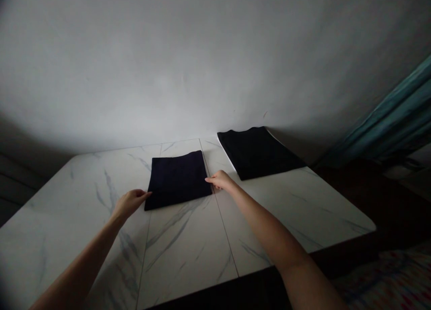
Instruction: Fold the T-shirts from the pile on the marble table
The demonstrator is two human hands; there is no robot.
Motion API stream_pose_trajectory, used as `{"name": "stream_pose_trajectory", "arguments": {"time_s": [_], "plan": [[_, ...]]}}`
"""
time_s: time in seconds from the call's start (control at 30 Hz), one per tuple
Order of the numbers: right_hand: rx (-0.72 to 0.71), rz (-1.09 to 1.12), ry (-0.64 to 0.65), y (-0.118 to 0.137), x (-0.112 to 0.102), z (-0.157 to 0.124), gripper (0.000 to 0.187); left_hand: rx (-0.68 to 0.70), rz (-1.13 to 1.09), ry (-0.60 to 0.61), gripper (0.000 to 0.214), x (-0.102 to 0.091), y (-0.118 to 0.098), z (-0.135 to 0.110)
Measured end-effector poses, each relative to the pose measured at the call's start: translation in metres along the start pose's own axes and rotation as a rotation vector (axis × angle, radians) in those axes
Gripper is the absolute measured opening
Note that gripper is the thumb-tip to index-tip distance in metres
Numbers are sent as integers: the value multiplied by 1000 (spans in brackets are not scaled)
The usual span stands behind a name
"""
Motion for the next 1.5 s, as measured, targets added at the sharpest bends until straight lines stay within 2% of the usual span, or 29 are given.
{"name": "stream_pose_trajectory", "arguments": {"time_s": [0.1,0.27,0.4,0.5,0.6,0.7,0.77,0.87,0.97,1.07,1.17,1.27,1.33,1.37,1.43,1.5], "plan": [[44,9,-3,4,0,11,48,-12,-25,-3,45,0,-5,8],[28,-70,-71,5,-4,25,46,-16,12,-24,34,0,-3,15],[-2,-49,-90,3,-5,20,47,-1,-11,-44,36,-4,-2,10],[-17,116,-54,1,-1,4,40,40,-104,-72,38,-5,-5,0],[-39,299,93,-2,9,-18,30,17,-305,36,44,10,3,-11],[-59,340,269,-7,19,-40,23,-113,-528,230,55,33,22,-22],[-56,337,325,-12,22,-49,20,-165,-622,291,62,40,31,-27],[-63,315,297,-13,22,-52,19,-185,-709,319,63,40,35,-31],[-68,247,198,-10,20,-47,25,-169,-745,336,58,39,30,-31],[-62,140,125,-10,18,-41,35,-165,-689,312,51,39,30,-28],[-82,30,106,-10,15,-36,40,-133,-535,265,43,34,30,-26],[-100,-130,92,-11,10,-37,34,-27,-259,208,34,20,22,-30],[-112,-275,27,-8,2,-40,24,53,-61,102,28,4,7,-36],[-131,-347,-45,-2,-3,-43,21,116,20,24,26,-5,-5,-40],[-234,-470,-236,24,-11,-52,28,304,121,-137,31,-17,-42,-48],[-383,-559,-403,58,-7,-63,42,532,155,-230,38,-13,-83,-54]]}}
Point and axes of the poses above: each hand's wrist, its own z-axis towards the middle knuckle, its own x-axis out of the palm, y = z × x, the point moved 9 cm from there along z, towards the middle knuckle, and after that the axes turned 12 degrees about -z, right-handed, at the moved point
